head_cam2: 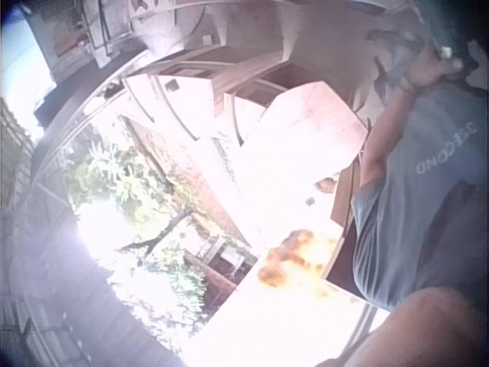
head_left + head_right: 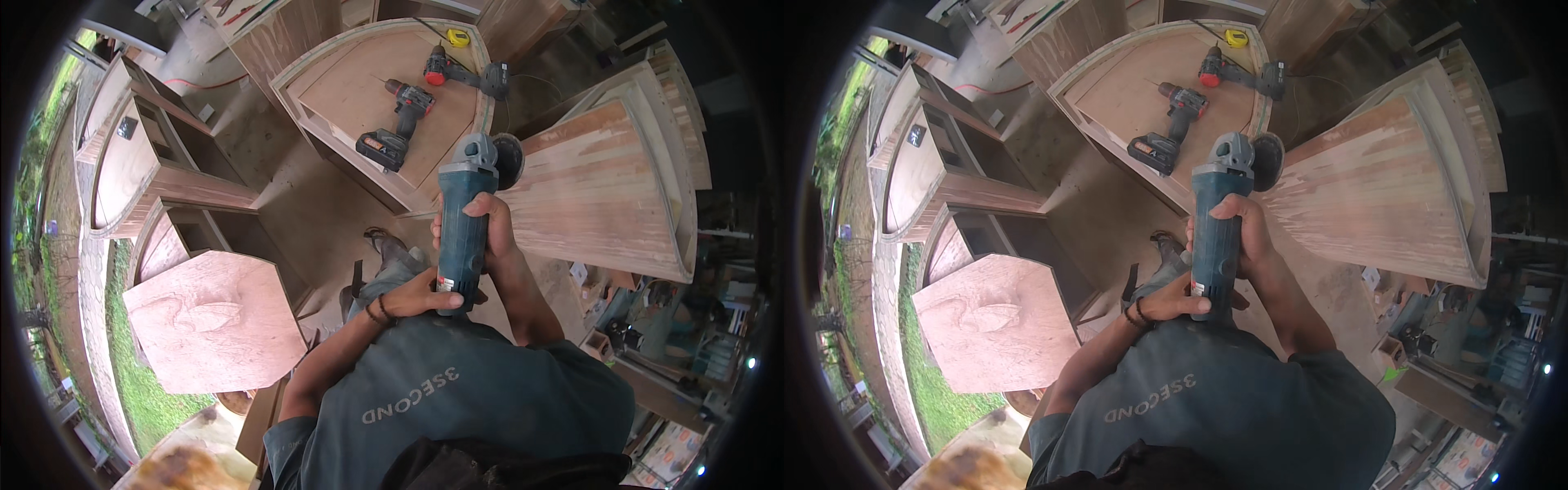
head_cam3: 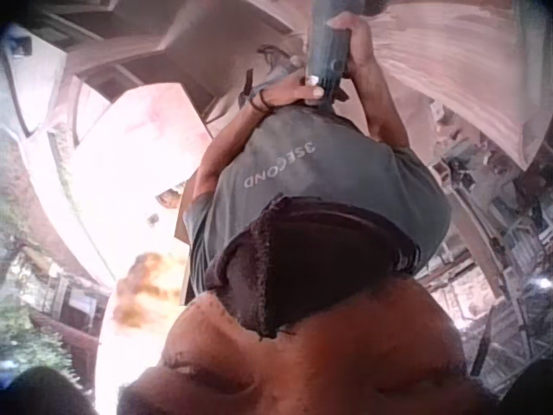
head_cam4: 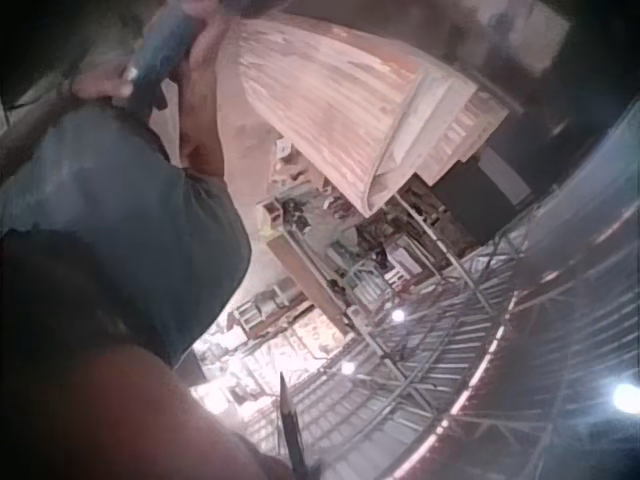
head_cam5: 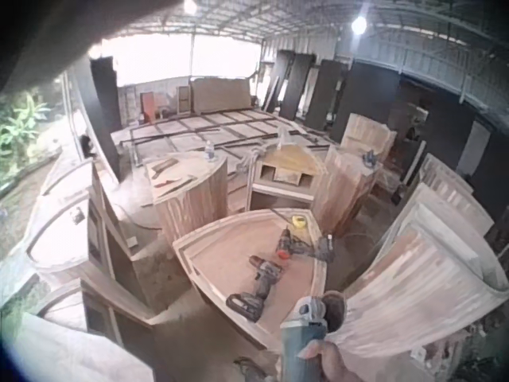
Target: The person uses a jigsaw to cut a curved shape into a piece of plywood. They then place the cut piece onto a larger wooden structure to check the fit and use a pencil to trace the outline. Finally, they use an angle grinder to smooth the edges of the cut piece.
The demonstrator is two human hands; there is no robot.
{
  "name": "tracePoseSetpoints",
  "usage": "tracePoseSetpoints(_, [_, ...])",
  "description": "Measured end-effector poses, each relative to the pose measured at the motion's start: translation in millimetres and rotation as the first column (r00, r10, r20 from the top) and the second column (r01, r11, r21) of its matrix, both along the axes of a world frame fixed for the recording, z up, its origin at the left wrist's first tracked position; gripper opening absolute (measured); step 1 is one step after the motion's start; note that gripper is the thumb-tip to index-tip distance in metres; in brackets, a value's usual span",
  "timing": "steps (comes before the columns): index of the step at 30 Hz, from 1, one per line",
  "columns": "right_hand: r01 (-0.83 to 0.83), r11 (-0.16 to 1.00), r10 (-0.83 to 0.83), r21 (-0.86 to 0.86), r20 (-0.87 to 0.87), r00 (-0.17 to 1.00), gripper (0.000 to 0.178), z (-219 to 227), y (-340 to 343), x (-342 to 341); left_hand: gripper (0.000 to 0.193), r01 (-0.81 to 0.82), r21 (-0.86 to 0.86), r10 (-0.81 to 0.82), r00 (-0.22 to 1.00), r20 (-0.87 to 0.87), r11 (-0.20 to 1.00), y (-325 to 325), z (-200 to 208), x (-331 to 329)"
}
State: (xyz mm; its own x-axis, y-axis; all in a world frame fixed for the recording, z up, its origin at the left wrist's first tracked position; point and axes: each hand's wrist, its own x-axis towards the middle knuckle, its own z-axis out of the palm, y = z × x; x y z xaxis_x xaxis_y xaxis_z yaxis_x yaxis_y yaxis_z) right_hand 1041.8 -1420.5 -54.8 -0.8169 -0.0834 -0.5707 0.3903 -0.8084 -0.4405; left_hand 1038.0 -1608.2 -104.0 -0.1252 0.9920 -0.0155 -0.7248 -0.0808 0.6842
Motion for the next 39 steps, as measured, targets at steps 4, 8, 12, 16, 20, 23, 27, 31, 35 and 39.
tracePoseSetpoints(4, [0.110,0.988,-0.133,-0.111,-0.229,0.964,0.057,-5,-34,40,0.079,0.032,0.122,-0.021,0.996,-0.091,0.992,-51,-34,36])
tracePoseSetpoints(8, [0.027,0.863,-0.296,-0.504,-0.463,0.835,0.061,7,-55,69,0.061,-0.259,0.125,0.278,0.720,-0.636,0.958,-76,-31,65])
tracePoseSetpoints(12, [-0.162,0.837,-0.326,-0.523,-0.715,0.619,0.068,33,-59,93,0.047,-0.406,0.022,0.218,0.444,-0.869,0.913,-94,-29,83])
tracePoseSetpoints(16, [-0.195,0.905,-0.273,-0.378,-0.867,0.416,0.070,58,-48,119,0.059,-0.592,-0.230,0.271,0.635,-0.724,0.773,-145,-1,109])
tracePoseSetpoints(20, [0.006,0.931,-0.330,-0.366,-0.833,0.445,0.064,62,-49,148,0.056,-0.289,-0.204,0.214,0.921,-0.325,0.935,-218,27,124])
tracePoseSetpoints(23, [0.151,0.944,-0.325,-0.292,-0.762,0.560,0.062,61,-61,156,0.042,-0.255,-0.138,0.197,0.921,-0.335,0.957,-248,65,122])
tracePoseSetpoints(27, [0.361,0.913,-0.208,0.192,-0.542,0.814,0.056,68,-97,147,0.064,-0.651,-0.159,0.197,0.439,-0.877,0.742,-234,61,117])
tracePoseSetpoints(31, [0.258,0.703,-0.092,0.662,-0.276,0.957,0.046,49,-136,105,0.090,-0.633,-0.049,0.338,0.476,-0.812,0.773,-181,20,125])
tracePoseSetpoints(35, [0.140,0.560,0.166,0.816,-0.276,0.947,0.051,19,-171,65,0.087,-0.854,-0.078,0.549,0.397,-0.736,0.514,-123,-20,121])
tracePoseSetpoints(39, [0.085,0.593,0.261,0.801,-0.291,0.920,0.050,10,-199,40,0.064,-0.890,-0.164,0.637,0.423,-0.645,0.425,-128,-32,96])
